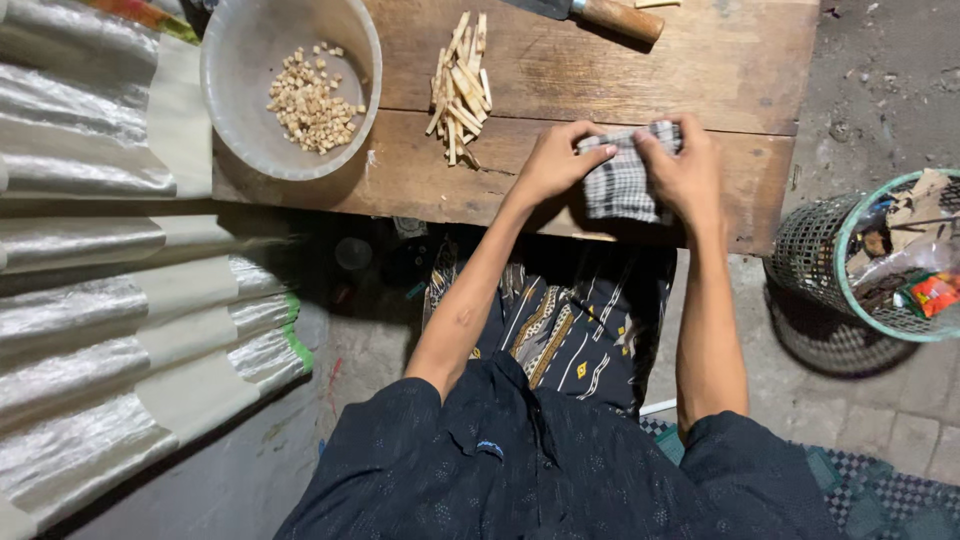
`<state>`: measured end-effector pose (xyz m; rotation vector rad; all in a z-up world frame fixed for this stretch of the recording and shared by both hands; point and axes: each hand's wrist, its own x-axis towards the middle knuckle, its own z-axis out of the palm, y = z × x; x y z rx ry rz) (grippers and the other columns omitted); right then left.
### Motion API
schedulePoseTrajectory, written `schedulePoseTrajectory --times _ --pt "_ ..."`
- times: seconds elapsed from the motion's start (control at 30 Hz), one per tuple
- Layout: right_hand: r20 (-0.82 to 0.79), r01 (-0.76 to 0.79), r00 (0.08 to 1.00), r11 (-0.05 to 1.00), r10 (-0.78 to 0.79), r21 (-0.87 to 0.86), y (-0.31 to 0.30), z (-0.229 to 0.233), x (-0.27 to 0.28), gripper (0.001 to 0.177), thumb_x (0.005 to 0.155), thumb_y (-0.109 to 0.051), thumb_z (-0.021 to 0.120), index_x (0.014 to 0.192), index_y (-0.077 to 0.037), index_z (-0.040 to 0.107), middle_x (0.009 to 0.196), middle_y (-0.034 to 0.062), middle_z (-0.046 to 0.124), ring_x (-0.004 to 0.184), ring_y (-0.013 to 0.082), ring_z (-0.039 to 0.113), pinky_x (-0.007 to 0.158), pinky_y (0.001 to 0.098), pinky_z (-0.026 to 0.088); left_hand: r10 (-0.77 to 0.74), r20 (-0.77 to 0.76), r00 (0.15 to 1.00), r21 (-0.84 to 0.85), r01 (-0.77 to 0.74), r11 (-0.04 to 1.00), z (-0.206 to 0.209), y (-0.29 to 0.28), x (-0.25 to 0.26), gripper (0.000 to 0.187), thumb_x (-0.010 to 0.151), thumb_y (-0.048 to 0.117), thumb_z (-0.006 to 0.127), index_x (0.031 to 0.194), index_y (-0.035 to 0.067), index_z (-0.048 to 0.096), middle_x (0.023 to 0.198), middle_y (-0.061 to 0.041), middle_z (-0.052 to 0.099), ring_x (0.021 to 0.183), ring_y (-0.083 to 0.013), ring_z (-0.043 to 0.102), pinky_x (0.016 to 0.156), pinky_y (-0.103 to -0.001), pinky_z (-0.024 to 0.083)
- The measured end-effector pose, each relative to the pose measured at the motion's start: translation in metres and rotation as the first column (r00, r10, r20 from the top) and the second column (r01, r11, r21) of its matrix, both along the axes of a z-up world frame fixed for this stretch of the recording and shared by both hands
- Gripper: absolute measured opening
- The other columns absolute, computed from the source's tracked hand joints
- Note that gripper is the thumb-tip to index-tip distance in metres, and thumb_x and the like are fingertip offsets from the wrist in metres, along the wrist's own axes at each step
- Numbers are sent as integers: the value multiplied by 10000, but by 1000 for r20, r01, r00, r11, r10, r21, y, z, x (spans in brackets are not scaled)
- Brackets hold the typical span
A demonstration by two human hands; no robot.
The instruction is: The person chops light-colored vegetable sticks into small pieces using a knife on a wooden table. They transfer the chopped pieces into a white bowl, wipe the table with a cloth, and continue chopping additional sticks.
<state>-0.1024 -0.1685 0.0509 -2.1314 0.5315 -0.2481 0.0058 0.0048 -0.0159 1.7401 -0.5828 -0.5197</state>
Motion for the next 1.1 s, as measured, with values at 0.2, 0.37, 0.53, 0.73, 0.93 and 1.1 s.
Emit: schedulePoseTrajectory --times 0.2,0.37,0.53,0.73,0.93,1.1 --pt "-17 58 998 944 -67 -325 -41 -33 -8 313 1067 -321 718 1174 -27 707 995 256 707 871 409 677 755 489 516 72 -80 994 82 -66 994 8 -8 -3 228 889 208 740 1061 60 756 803 -49 774 652 -97 663 604 -280 529" --pt "-96 140 968 822 -230 -552 -99 -47 -17 352 1058 -350 727 1258 -62 690 1180 256 628 1054 469 616 860 574 481 268 143 953 169 -290 942 13 26 13 178 988 205 641 1114 121 733 1106 -27 741 865 -130 688 755 -293 576" --pt "-92 183 952 784 -292 -593 -121 -42 -2 460 966 -358 781 1272 -30 680 1258 279 555 1172 482 498 906 641 389 372 765 526 296 -800 522 19 73 56 530 780 331 786 1256 134 665 1344 -128 534 1245 -330 490 1033 -549 327" --pt "-23 -35 999 850 27 -525 -87 -58 87 473 993 -313 729 1374 -45 648 1451 304 494 1336 453 437 1041 695 315 438 563 701 412 -697 586 14 106 79 381 913 293 715 1269 164 669 1204 -13 575 1169 -233 543 1052 -465 356" --pt "-67 -183 978 670 196 -720 -24 -53 157 643 992 -334 705 1537 -39 534 1421 271 546 1238 428 530 879 771 403 398 590 702 468 -700 540 34 107 78 327 859 350 765 1137 185 725 1080 -25 613 1097 -242 530 972 -466 337" --pt "-459 -341 871 889 176 -305 8 -30 150 474 943 -292 652 1287 18 553 1108 271 695 981 430 708 850 549 568 312 606 732 558 -670 489 50 102 83 326 787 388 794 1018 164 740 1078 -55 616 1113 -245 508 960 -449 308"
